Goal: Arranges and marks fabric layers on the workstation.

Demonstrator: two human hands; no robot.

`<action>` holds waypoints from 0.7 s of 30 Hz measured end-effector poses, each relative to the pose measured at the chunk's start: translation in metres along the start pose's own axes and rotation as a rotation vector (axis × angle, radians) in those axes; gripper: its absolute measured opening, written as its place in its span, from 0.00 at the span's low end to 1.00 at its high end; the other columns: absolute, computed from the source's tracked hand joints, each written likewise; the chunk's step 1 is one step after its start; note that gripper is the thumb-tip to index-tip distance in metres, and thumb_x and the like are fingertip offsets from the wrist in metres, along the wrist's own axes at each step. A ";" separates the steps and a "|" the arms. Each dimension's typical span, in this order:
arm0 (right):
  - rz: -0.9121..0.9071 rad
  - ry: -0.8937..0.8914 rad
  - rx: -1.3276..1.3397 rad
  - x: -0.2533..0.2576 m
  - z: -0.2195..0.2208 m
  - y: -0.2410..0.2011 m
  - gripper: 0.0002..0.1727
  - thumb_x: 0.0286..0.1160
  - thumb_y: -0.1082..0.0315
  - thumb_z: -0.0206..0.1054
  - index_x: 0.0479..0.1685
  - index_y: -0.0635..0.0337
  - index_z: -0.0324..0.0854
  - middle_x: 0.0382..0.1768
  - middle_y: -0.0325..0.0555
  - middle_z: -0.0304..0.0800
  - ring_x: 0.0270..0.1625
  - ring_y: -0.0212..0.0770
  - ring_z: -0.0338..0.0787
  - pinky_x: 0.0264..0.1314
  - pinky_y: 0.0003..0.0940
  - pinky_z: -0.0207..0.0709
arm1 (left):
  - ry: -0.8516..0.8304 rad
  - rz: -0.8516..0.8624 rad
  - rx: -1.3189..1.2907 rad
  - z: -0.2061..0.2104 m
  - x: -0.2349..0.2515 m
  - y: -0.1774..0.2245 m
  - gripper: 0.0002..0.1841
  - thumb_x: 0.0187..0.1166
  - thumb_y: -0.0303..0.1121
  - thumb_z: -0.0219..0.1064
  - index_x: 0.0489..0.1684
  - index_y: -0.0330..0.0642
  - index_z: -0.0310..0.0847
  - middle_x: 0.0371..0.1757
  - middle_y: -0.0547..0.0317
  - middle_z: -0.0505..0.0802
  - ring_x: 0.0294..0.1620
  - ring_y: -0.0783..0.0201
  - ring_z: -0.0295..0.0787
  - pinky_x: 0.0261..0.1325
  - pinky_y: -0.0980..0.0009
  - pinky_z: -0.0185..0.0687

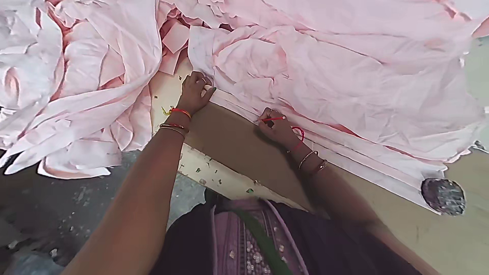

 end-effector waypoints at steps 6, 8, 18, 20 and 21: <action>0.061 0.154 0.107 0.003 -0.016 -0.001 0.05 0.73 0.71 0.64 0.40 0.64 0.80 0.26 0.44 0.82 0.19 0.28 0.73 0.20 0.21 0.67 | -0.017 -0.015 0.000 -0.001 0.001 -0.001 0.22 0.83 0.45 0.62 0.49 0.29 0.86 0.64 0.27 0.83 0.62 0.27 0.81 0.65 0.30 0.70; 0.103 0.080 0.055 0.005 -0.026 -0.003 0.03 0.75 0.72 0.64 0.41 0.63 0.79 0.25 0.45 0.79 0.18 0.32 0.71 0.19 0.26 0.66 | -0.019 -0.021 -0.005 0.001 -0.001 -0.001 0.22 0.83 0.45 0.62 0.49 0.30 0.86 0.64 0.28 0.83 0.61 0.28 0.81 0.65 0.31 0.70; 0.080 -0.026 -0.026 0.005 -0.022 0.004 0.05 0.74 0.72 0.68 0.41 0.64 0.81 0.30 0.48 0.84 0.27 0.39 0.80 0.29 0.35 0.75 | -0.012 -0.026 0.003 0.001 0.000 -0.001 0.22 0.83 0.46 0.62 0.50 0.31 0.87 0.64 0.28 0.83 0.60 0.28 0.81 0.65 0.31 0.70; 0.059 -0.025 -0.086 0.003 -0.022 0.002 0.06 0.75 0.71 0.69 0.42 0.66 0.81 0.32 0.52 0.84 0.32 0.44 0.83 0.34 0.41 0.77 | -0.014 -0.026 0.001 0.000 0.000 0.000 0.22 0.83 0.45 0.62 0.49 0.30 0.87 0.64 0.28 0.83 0.60 0.28 0.82 0.64 0.31 0.70; 0.052 -0.026 -0.111 0.003 -0.022 0.000 0.07 0.76 0.71 0.68 0.43 0.67 0.81 0.33 0.53 0.82 0.34 0.47 0.83 0.37 0.43 0.77 | -0.013 -0.024 -0.001 0.000 0.000 0.001 0.22 0.83 0.45 0.62 0.48 0.30 0.87 0.64 0.27 0.83 0.60 0.28 0.81 0.64 0.31 0.70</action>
Point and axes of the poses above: each hand's wrist, its own x-axis towards the middle knuckle, its own z-axis out of the palm, y = z × x, the point moved 3 cm from there along x, towards the middle knuckle
